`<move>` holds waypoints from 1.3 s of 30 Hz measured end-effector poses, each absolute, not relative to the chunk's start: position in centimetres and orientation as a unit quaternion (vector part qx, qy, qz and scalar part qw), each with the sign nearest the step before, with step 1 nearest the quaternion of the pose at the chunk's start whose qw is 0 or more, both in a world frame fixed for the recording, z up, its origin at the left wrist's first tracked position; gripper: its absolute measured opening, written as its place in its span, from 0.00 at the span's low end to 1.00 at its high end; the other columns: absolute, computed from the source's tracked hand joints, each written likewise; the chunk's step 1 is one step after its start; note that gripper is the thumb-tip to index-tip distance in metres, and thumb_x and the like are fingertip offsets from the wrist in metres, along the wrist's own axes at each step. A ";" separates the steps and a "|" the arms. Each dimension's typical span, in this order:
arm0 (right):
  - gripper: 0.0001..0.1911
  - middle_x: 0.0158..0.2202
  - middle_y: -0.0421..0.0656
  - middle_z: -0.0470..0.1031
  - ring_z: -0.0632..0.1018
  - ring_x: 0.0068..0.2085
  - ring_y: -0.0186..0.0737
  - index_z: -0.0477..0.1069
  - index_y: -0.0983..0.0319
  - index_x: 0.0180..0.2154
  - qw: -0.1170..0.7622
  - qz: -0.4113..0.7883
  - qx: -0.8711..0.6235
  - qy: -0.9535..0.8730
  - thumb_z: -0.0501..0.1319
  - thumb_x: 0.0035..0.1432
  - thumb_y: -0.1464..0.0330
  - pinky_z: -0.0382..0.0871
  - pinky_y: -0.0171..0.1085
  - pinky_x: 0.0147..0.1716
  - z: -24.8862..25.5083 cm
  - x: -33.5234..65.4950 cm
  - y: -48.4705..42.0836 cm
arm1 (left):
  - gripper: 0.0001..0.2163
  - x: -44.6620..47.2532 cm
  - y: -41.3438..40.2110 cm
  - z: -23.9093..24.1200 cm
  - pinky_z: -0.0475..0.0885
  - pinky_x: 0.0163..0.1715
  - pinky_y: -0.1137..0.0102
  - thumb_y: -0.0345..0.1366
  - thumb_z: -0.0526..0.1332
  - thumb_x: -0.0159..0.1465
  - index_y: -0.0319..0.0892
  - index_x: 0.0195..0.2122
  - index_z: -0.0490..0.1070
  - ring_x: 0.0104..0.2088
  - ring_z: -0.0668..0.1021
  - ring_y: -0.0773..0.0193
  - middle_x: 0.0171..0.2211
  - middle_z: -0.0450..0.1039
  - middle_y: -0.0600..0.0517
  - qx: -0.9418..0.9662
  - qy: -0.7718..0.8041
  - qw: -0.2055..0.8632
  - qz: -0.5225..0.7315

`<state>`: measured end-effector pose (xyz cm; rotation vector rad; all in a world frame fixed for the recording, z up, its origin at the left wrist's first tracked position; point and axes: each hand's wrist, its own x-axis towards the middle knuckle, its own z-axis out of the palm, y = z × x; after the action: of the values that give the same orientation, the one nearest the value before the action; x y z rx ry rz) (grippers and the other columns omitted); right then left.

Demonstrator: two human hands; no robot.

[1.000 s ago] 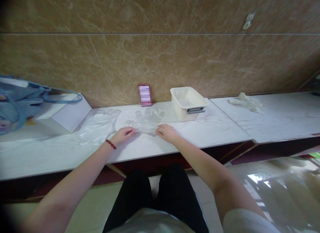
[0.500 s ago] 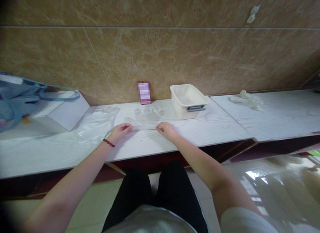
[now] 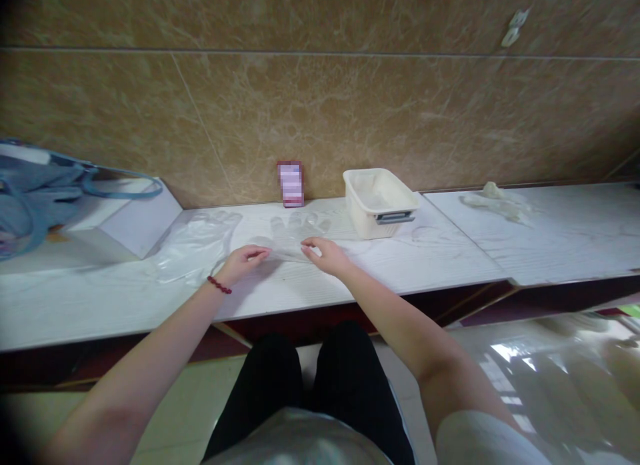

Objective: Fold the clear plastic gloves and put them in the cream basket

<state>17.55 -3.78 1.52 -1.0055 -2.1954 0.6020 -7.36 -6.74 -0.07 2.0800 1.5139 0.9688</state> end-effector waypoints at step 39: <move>0.04 0.25 0.38 0.69 0.72 0.26 0.29 0.61 0.61 0.27 0.522 0.613 -0.441 -0.396 0.55 0.48 0.67 0.66 0.30 0.24 0.9 17.0 0.9 | 0.16 -12.9 -7.5 -0.8 0.68 0.28 0.72 0.44 0.56 0.53 0.38 0.39 0.63 0.35 0.74 0.65 0.36 0.72 0.46 0.530 0.600 0.290 0.524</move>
<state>16.95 0.88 0.93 -1.0565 -0.9492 1.4674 -12.89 -7.54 -0.81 1.4130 1.6016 1.3986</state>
